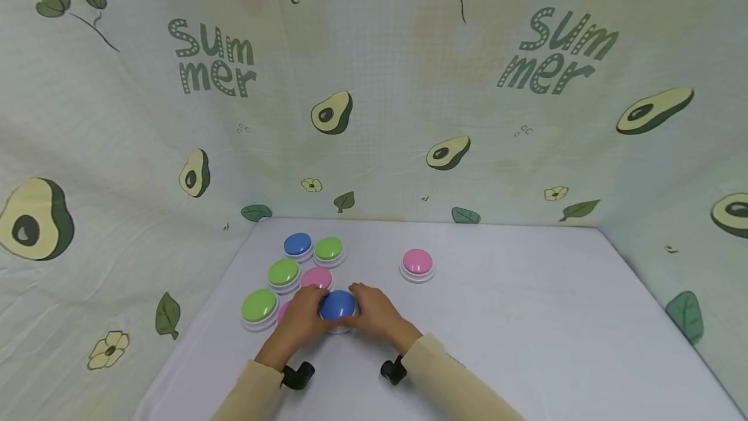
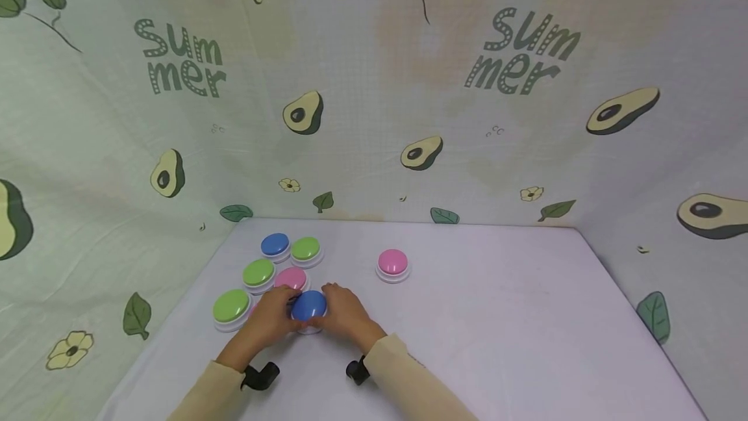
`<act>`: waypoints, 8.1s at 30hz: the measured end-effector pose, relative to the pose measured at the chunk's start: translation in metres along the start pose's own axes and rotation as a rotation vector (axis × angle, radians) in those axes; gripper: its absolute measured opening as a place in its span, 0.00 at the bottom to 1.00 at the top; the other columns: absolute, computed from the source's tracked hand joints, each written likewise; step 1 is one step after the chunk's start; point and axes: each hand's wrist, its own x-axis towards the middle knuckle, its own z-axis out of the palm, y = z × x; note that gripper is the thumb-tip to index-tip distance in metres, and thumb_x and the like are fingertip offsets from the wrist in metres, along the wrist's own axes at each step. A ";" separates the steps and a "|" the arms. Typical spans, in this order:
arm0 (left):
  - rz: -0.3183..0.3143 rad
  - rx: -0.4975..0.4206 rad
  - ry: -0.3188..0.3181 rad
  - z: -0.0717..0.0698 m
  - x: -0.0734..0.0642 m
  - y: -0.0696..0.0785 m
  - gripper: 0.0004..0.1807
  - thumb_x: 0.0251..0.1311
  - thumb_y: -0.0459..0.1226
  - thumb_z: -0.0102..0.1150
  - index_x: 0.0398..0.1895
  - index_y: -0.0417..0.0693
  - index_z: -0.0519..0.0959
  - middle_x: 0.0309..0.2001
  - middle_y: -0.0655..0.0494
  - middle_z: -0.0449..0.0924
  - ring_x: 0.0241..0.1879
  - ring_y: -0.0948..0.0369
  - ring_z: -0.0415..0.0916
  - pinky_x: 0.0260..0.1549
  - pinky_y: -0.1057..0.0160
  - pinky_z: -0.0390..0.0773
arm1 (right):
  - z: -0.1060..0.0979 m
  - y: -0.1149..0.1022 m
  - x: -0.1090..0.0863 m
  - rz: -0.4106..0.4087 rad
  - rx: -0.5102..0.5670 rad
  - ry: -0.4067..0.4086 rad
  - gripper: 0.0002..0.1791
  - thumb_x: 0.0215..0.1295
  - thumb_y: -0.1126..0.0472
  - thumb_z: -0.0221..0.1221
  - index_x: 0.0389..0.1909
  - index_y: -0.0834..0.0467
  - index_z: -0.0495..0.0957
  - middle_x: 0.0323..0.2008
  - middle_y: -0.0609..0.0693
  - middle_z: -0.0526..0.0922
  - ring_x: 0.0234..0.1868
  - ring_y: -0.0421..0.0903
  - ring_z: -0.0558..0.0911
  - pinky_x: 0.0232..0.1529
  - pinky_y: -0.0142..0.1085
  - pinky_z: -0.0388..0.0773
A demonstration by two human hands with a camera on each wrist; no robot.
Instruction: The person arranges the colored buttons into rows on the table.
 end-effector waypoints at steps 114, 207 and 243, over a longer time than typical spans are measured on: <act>0.129 -0.547 0.079 0.129 0.086 0.162 0.29 0.57 0.19 0.68 0.64 0.26 0.76 0.59 0.39 0.78 0.62 0.46 0.76 0.64 0.59 0.79 | -0.139 0.132 -0.075 0.409 0.331 0.377 0.40 0.56 0.72 0.76 0.71 0.68 0.71 0.70 0.70 0.73 0.72 0.66 0.72 0.71 0.53 0.70; 0.024 -0.694 -0.108 0.140 0.084 0.169 0.42 0.67 0.36 0.69 0.77 0.27 0.60 0.76 0.30 0.62 0.72 0.38 0.68 0.70 0.45 0.72 | -0.131 0.153 -0.060 0.453 0.153 0.480 0.40 0.64 0.63 0.72 0.71 0.76 0.66 0.69 0.74 0.71 0.71 0.71 0.71 0.72 0.60 0.69; -0.089 -0.253 0.353 0.008 -0.040 0.001 0.31 0.58 0.28 0.74 0.66 0.30 0.75 0.60 0.33 0.80 0.61 0.37 0.76 0.63 0.34 0.75 | -0.021 0.008 -0.021 0.022 0.184 0.209 0.30 0.66 0.59 0.72 0.65 0.67 0.77 0.63 0.62 0.82 0.66 0.59 0.80 0.67 0.53 0.77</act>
